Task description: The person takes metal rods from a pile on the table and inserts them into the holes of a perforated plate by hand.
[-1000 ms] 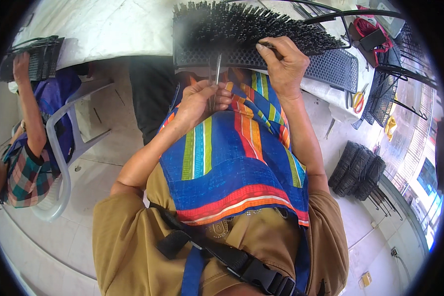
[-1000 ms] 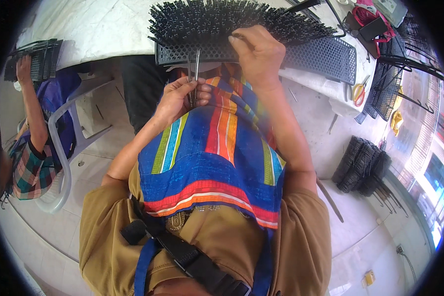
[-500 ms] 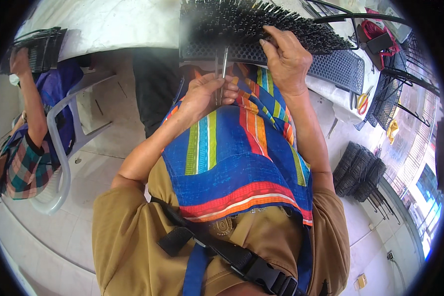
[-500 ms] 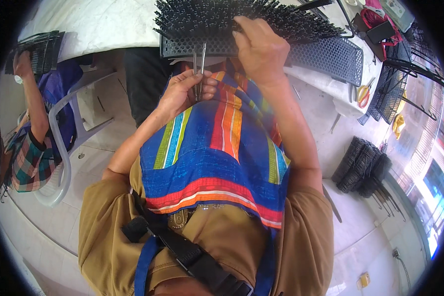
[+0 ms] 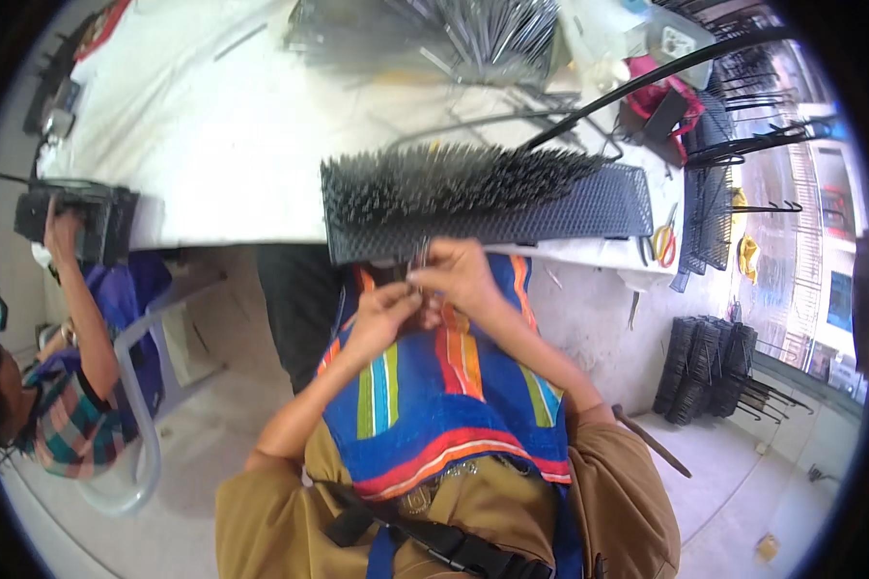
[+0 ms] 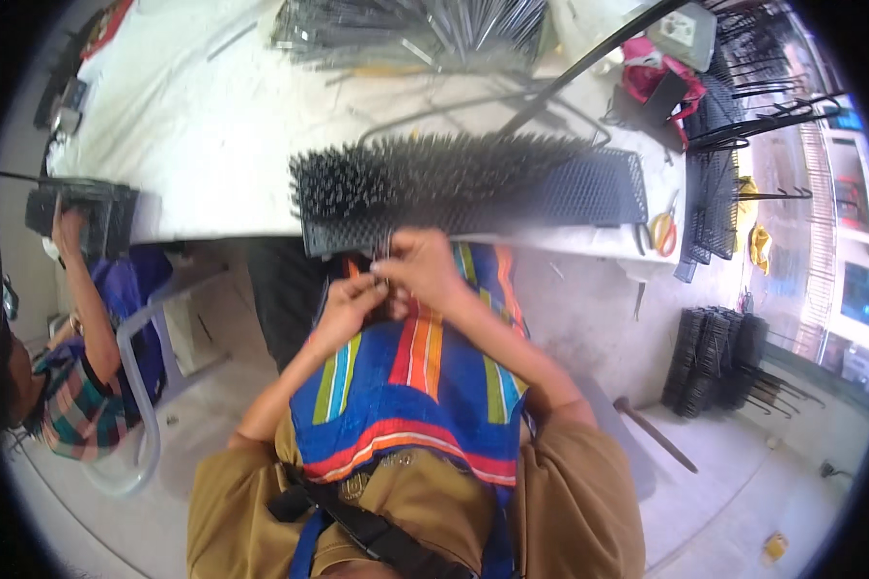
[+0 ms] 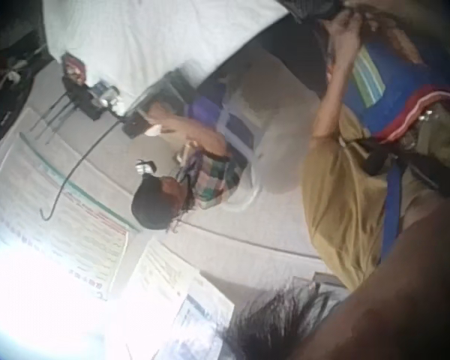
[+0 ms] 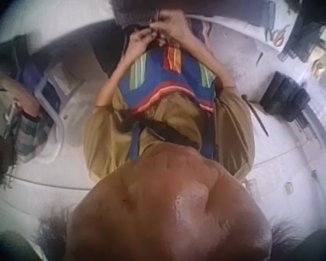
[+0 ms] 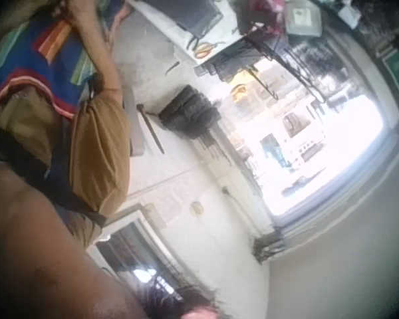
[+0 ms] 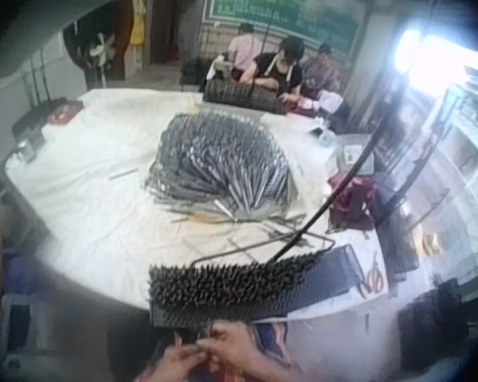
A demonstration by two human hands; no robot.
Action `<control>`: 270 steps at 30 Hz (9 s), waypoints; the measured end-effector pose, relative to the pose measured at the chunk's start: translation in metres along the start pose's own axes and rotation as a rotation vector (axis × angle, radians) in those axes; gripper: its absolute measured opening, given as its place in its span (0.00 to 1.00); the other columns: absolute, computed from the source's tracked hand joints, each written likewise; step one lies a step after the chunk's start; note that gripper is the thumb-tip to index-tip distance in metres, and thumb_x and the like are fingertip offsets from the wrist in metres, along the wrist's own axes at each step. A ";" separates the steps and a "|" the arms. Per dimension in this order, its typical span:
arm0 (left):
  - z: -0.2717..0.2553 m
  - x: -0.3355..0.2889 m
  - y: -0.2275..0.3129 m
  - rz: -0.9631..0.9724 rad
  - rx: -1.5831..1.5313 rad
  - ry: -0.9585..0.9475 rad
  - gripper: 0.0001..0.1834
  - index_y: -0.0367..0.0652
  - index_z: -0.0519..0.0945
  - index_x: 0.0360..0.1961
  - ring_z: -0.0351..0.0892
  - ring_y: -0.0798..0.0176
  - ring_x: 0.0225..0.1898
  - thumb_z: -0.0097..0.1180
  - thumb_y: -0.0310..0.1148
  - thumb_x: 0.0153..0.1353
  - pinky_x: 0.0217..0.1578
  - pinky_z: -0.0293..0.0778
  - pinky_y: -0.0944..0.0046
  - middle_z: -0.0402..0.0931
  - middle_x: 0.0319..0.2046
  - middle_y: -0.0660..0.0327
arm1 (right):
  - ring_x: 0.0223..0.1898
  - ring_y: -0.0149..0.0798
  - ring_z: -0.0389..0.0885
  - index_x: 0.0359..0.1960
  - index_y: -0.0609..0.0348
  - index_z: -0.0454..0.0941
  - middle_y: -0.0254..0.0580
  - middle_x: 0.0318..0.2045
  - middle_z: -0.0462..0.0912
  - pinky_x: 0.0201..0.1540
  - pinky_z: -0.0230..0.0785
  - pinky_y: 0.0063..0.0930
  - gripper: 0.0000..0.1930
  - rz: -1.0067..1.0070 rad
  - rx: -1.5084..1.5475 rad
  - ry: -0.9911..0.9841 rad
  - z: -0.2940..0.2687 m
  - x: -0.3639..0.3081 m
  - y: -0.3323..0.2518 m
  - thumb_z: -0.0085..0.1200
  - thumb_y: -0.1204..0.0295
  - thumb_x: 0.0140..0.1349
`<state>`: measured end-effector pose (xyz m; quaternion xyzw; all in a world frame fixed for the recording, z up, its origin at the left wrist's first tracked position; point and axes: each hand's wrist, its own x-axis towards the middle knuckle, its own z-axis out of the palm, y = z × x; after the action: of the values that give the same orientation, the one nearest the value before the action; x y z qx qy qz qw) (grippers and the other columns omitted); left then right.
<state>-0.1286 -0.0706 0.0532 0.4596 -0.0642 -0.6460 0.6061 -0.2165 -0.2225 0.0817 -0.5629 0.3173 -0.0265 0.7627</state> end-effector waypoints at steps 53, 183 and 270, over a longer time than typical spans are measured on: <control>-0.076 -0.018 -0.004 -0.076 -0.196 0.395 0.12 0.34 0.77 0.43 0.84 0.58 0.37 0.55 0.31 0.62 0.38 0.79 0.64 0.82 0.37 0.50 | 0.25 0.24 0.77 0.33 0.64 0.82 0.35 0.30 0.80 0.24 0.68 0.17 0.04 -0.561 -0.163 0.212 0.069 0.037 -0.033 0.61 0.81 0.55; 0.018 0.424 0.220 0.569 0.774 0.537 0.26 0.31 0.76 0.51 0.81 0.59 0.42 0.64 0.28 0.48 0.43 0.75 0.63 0.81 0.42 0.52 | 0.32 0.42 0.83 0.38 0.66 0.82 0.50 0.30 0.85 0.39 0.73 0.34 0.20 -0.133 -0.592 0.778 -0.282 0.330 -0.142 0.69 0.70 0.40; 0.057 0.409 0.234 0.504 0.284 0.178 0.25 0.30 0.76 0.48 0.79 0.64 0.38 0.67 0.36 0.54 0.39 0.73 0.68 0.80 0.38 0.56 | 0.36 0.42 0.80 0.45 0.68 0.72 0.47 0.36 0.79 0.38 0.74 0.35 0.26 -0.402 -0.182 0.639 -0.262 0.308 -0.157 0.60 0.81 0.37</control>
<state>0.0670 -0.5024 0.0245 0.5641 -0.2126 -0.4170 0.6802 -0.0563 -0.6228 0.0358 -0.6425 0.4232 -0.3212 0.5522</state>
